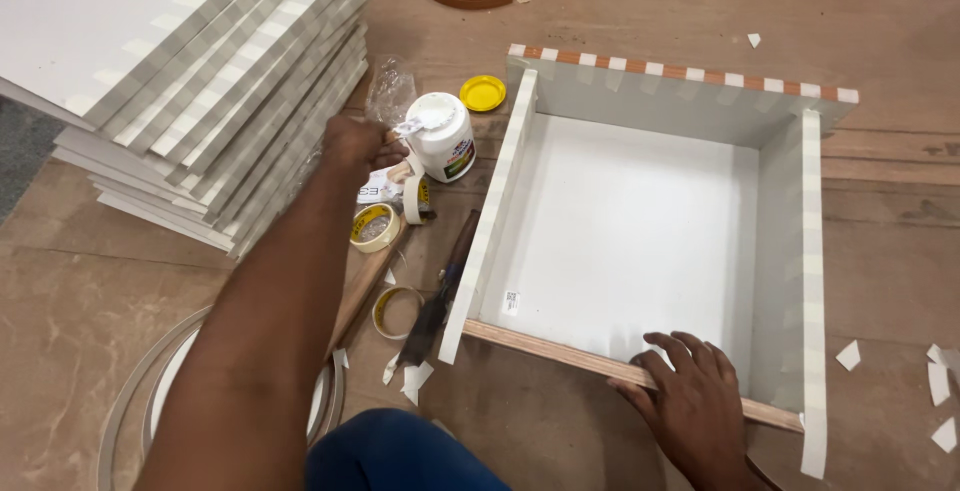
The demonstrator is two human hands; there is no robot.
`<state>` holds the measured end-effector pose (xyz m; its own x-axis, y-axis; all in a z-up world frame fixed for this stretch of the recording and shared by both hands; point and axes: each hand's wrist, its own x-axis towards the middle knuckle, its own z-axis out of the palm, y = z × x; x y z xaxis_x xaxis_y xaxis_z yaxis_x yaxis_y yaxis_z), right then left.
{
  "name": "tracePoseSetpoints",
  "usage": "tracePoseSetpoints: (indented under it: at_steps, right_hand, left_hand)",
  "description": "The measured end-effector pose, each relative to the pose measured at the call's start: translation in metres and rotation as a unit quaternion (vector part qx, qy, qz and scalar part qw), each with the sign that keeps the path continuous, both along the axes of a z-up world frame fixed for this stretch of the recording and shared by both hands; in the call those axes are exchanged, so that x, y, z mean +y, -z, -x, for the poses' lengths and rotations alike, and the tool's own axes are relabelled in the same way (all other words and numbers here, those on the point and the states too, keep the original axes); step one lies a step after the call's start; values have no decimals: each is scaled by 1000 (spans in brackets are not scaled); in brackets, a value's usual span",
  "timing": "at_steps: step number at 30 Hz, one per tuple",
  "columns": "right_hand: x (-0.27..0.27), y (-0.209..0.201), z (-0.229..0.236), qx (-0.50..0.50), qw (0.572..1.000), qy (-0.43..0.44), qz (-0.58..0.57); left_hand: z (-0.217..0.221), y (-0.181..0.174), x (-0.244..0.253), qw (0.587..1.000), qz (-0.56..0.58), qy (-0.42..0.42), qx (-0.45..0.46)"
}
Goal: The person applies glue to the edge of a white drawer using a brush, then attaches a white strip to the glued edge. They press the strip into place and use a hammer to secure it.
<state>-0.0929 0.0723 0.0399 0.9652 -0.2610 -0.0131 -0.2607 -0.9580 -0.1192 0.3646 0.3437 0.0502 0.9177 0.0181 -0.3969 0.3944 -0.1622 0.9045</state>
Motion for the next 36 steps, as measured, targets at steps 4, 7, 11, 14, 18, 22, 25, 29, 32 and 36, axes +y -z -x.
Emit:
tracePoseSetpoints:
  at_steps: [4,7,11,14,18,22,25,29,32,36]
  right_hand:
    - [-1,3,2,-9,1000,-3,-2]
    - [1,1,3,16,1000,5,-5]
    - [1,-3,3,13,1000,0,-1]
    - [2,-6,3,14,1000,5,-4]
    - [1,-9,4,16,1000,8,-13]
    - [2,-11,6,-13,1000,-4,-20]
    - [4,-10,17,-55,997,-19,-42]
    - [4,-6,22,-95,995,-24,-35]
    - [17,-1,24,-97,993,-45,42]
    - [62,6,6,-56,992,-110,5]
  left_hand:
    - [-4,9,23,1000,0,8,19]
    - [-5,5,33,1000,26,6,2]
    - [1,5,28,996,83,4,-36]
    - [11,7,24,999,37,-2,-14]
    - [32,-4,24,999,42,-17,-19]
    - [71,-28,22,992,114,31,-42]
    - [134,-49,18,978,179,82,-61]
    - [266,-82,11,970,215,76,-81]
    - [370,-79,0,985,167,10,-48]
    - [440,-50,-15,986,148,-73,15]
